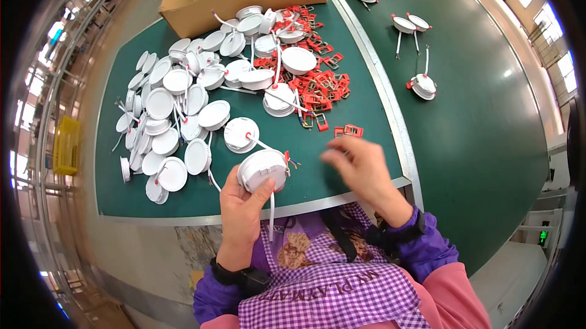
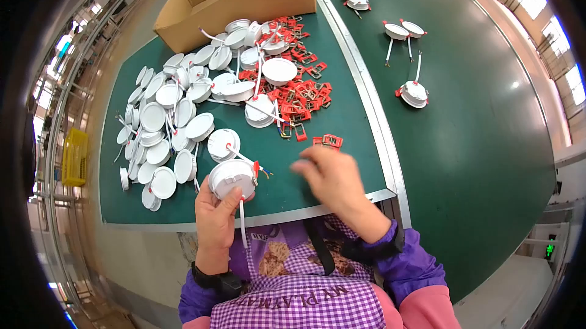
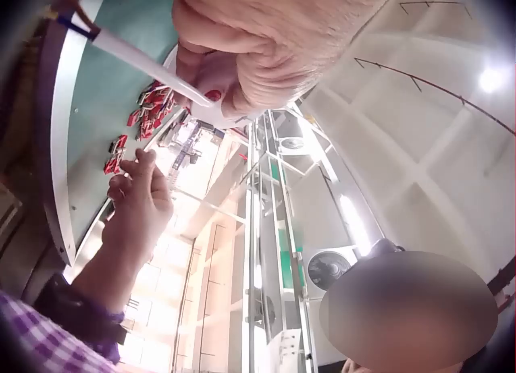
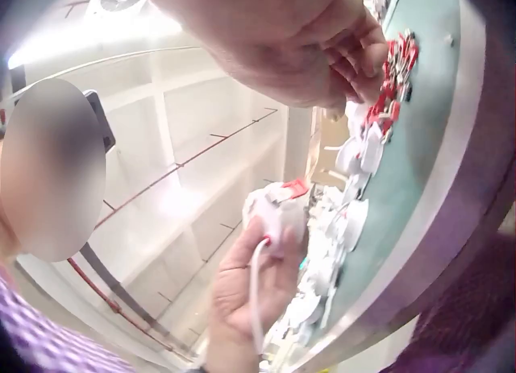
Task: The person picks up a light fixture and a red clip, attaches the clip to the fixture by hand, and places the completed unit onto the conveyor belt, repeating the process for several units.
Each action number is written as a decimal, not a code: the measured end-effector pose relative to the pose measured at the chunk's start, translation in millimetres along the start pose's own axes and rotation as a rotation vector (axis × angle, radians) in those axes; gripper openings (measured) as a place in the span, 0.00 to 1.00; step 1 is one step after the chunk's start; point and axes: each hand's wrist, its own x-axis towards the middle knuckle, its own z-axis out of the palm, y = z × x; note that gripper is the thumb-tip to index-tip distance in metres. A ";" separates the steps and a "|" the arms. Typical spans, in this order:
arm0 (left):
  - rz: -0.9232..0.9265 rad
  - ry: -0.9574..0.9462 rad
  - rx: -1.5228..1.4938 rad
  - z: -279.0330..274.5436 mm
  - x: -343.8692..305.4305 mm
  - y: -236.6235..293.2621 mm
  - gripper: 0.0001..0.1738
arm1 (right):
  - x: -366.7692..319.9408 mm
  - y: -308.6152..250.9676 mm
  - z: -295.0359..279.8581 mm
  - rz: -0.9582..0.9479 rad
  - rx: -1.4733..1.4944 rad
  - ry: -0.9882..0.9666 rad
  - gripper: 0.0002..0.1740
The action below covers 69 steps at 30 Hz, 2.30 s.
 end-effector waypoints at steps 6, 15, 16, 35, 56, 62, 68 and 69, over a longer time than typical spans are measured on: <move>-0.025 -0.081 0.074 1.3 0.8 0.6 0.22 | 9.7 17.8 2.8 -0.004 -0.464 0.196 0.10; -0.186 -0.184 0.038 -0.7 4.1 4.6 0.23 | 9.7 20.4 -8.3 0.097 -0.483 0.013 0.09; -0.267 -0.225 0.082 -0.4 3.6 8.0 0.22 | 9.5 17.7 -10.7 0.125 -0.485 -0.016 0.09; -0.363 -0.394 0.358 9.9 21.0 1.7 0.17 | -20.6 -37.9 -4.4 -0.375 -0.087 -0.058 0.09; -0.157 -0.537 0.650 6.9 25.3 -17.9 0.17 | -21.2 -42.9 -16.7 -0.576 -0.276 -0.331 0.12; -0.092 -0.588 0.855 17.1 22.5 -1.8 0.21 | -20.7 -53.8 -29.1 -0.247 -0.028 -0.317 0.11; -0.066 -0.632 0.753 14.4 24.6 0.2 0.16 | -19.4 -60.0 -30.1 -0.048 0.026 -0.371 0.13; -0.060 -0.627 0.754 13.2 25.1 1.7 0.16 | -18.4 -60.6 -30.6 -0.055 0.025 -0.372 0.13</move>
